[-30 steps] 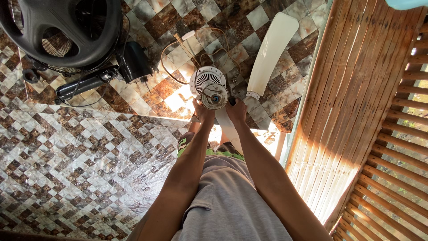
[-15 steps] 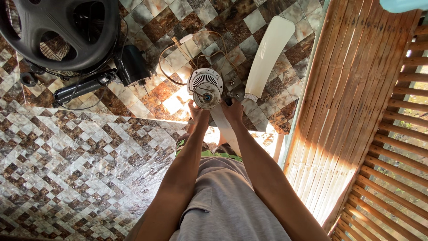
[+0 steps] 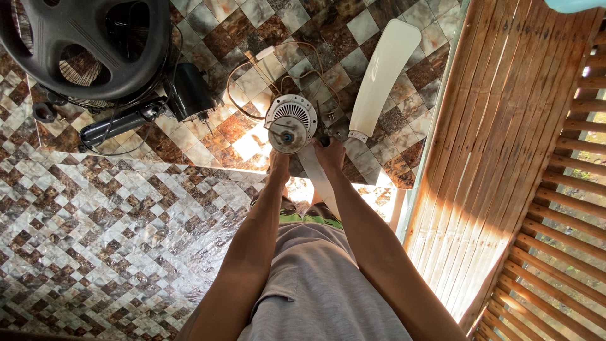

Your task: The person disassembles a black electric fan by removing the front grille, motor housing, and stand. They then use a screwdriver to remove a fan blade from the motor assembly.

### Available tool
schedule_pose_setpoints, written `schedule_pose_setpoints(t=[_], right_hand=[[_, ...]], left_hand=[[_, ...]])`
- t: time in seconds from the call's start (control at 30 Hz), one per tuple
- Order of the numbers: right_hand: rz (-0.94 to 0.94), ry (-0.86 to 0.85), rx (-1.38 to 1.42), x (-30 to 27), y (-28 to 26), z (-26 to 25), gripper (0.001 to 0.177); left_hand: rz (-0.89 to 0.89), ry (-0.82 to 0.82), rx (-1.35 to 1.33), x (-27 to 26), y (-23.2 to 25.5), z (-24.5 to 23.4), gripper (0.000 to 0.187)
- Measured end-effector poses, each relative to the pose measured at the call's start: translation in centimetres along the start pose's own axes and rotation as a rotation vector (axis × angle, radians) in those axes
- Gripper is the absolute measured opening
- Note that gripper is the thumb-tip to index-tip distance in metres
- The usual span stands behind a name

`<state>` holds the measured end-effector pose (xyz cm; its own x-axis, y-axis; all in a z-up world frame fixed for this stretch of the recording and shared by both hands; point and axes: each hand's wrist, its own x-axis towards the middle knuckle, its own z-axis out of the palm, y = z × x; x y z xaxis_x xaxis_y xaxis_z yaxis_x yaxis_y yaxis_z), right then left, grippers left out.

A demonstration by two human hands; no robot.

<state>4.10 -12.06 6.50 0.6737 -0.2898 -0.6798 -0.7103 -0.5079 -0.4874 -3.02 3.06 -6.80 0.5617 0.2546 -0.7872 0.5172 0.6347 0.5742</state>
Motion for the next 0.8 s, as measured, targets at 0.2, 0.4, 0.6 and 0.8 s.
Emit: schedule_pose_setpoints(t=[0.2, 0.4, 0.6, 0.8], right_hand=[[0.035, -0.013, -0.126, 0.2, -0.9, 0.1, 0.054], [0.049, 0.004, -0.172, -0.4, -1.6, 0.3, 0.051], [0.037, 0.047, -0.196, -0.3, -1.2, 0.8, 0.052], [0.031, 0.018, -0.173, 0.0, -1.0, 0.5, 0.054]], left_hand=[[-0.177, 0.048, 0.044, 1.1, 0.6, -0.1, 0.031], [-0.185, 0.073, 0.112, 1.6, 0.7, 0.1, 0.028], [-0.245, 0.106, 0.169, 1.4, 0.4, -0.1, 0.026], [-0.184, 0.046, 0.129, 1.1, 0.7, 0.1, 0.025]])
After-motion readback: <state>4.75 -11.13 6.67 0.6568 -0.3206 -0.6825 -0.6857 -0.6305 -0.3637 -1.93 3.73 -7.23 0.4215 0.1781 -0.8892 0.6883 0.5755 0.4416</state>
